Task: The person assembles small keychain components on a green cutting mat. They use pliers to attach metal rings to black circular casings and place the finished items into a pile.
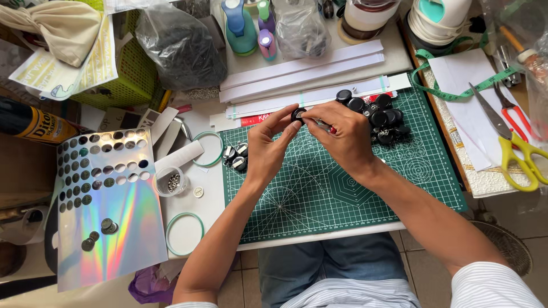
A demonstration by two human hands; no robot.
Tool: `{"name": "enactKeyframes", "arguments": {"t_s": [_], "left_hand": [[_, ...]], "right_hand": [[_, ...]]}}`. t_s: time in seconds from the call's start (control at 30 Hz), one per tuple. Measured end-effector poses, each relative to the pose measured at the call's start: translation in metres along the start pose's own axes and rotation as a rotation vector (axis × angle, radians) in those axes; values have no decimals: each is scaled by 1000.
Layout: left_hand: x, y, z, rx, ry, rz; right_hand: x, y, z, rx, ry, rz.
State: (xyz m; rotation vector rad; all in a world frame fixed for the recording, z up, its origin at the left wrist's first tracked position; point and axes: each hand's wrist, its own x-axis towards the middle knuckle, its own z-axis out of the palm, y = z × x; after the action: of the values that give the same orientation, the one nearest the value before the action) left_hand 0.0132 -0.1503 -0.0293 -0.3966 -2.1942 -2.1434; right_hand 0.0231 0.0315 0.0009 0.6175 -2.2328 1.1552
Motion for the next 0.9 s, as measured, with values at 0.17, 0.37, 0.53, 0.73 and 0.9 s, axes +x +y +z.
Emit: {"name": "enactKeyframes", "arguments": {"t_s": [0.17, 0.37, 0.53, 0.73, 0.9], "left_hand": [[2, 1, 0, -43, -2, -32], [-1, -2, 0, -82, -13, -48], [0, -1, -1, -58, -27, -37], [-2, 1, -2, -69, -27, -51], [-2, -2, -2, -39, -39, -27]], "right_hand": [[3, -1, -1, 28, -15, 50], [-1, -3, -1, 26, -21, 55], [0, -2, -1, 40, -22, 71], [0, -3, -2, 26, -13, 22], [0, -2, -1, 34, -35, 47]]}}
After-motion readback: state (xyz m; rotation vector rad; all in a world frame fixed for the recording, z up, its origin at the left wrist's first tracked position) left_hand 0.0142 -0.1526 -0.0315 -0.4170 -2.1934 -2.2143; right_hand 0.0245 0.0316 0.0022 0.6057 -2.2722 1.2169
